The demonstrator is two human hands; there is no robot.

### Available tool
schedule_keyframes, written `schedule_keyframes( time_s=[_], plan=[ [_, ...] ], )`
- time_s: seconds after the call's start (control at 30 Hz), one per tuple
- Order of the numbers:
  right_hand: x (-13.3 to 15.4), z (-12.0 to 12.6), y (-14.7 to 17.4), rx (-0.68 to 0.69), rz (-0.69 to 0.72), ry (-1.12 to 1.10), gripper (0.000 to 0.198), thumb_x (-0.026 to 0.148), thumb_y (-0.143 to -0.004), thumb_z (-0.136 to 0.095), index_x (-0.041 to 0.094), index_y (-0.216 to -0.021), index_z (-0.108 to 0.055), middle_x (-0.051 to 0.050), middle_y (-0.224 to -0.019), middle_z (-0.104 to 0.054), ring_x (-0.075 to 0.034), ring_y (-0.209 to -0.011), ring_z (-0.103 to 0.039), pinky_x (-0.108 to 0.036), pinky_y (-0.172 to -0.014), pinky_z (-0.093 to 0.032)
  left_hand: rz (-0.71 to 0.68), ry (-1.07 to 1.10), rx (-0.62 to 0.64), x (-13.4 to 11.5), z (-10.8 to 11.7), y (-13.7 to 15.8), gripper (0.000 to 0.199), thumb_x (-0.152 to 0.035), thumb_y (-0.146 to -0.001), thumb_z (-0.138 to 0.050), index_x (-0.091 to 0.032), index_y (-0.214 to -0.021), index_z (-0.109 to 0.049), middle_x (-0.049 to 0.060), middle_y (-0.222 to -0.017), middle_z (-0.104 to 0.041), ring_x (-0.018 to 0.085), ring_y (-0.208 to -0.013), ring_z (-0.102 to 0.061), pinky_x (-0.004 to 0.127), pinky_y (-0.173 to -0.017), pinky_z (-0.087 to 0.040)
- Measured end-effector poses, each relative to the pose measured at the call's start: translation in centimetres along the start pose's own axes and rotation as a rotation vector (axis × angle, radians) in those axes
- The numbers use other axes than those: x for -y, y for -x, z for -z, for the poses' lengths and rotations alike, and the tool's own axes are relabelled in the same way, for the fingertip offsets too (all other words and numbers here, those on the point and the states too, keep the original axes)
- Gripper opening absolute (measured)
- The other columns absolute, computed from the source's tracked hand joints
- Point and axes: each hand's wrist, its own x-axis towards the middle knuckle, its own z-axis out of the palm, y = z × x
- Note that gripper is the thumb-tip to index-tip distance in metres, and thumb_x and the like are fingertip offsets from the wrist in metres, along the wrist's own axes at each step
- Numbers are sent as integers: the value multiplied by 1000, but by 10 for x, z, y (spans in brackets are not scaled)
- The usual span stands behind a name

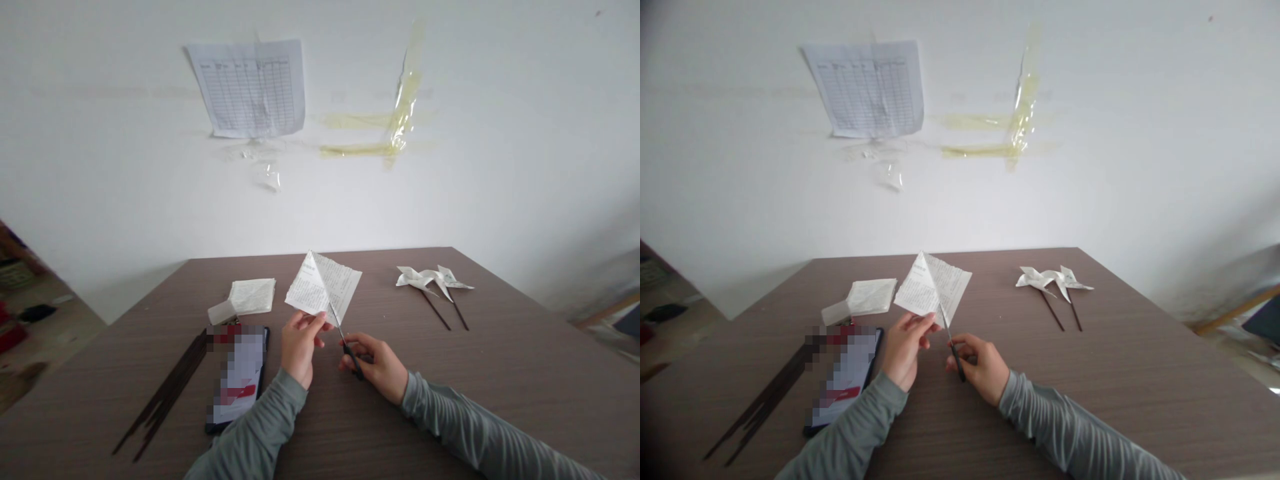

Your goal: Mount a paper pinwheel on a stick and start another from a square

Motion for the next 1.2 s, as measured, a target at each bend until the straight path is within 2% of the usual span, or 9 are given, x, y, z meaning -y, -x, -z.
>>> schedule_keyframes(
  time_s=[0.23, 0.5, 0.7, 1.0, 1.2],
  plan=[
    [4, 1, 1, 7, -20, 19, 65, 84, -80, -104, 31, -113, -85, -8, -83, -89, -33, -74, -80, -48, -74, -70, 19, 7, -23, -2, -3, 1, 49, -49, -55, -113, -22, -84, -84, 6, -80, -89, 23, -70, -84, 23, -51, -42],
    [-1, 2, 1, 5, 1, -1, 60, 74, -82, -107, 29, -117, -88, -8, -87, -89, -33, -77, -83, -47, -76, -74, 13, 9, -20, -3, -3, 1, 47, -48, -56, -112, -22, -83, -84, 7, -79, -90, 23, -70, -85, 23, -50, -41],
    [1, 1, 1, -4, -10, -1, 65, 81, -82, -107, 29, -118, -89, -9, -92, -92, -36, -84, -87, -48, -81, -75, 9, 12, -3, -3, -2, 3, 46, -47, -58, -113, -22, -85, -86, 6, -78, -89, 23, -70, -85, 23, -50, -43],
    [-7, 1, -2, -23, 10, -20, 56, 71, -83, -107, 29, -116, -88, -7, -85, -89, -30, -72, -81, -42, -69, -72, 6, 8, 12, 0, -2, 2, 46, -47, -59, -113, -21, -85, -86, 5, -77, -89, 23, -70, -84, 22, -50, -43],
    [-5, 1, -2, -17, 21, -3, 56, 72, -85, -104, 29, -116, -87, -6, -82, -88, -30, -71, -81, -44, -72, -72, 7, 7, 17, 2, -1, 0, 48, -47, -59, -116, -22, -85, -84, 4, -78, -89, 23, -70, -85, 23, -50, -45]
  ],
)
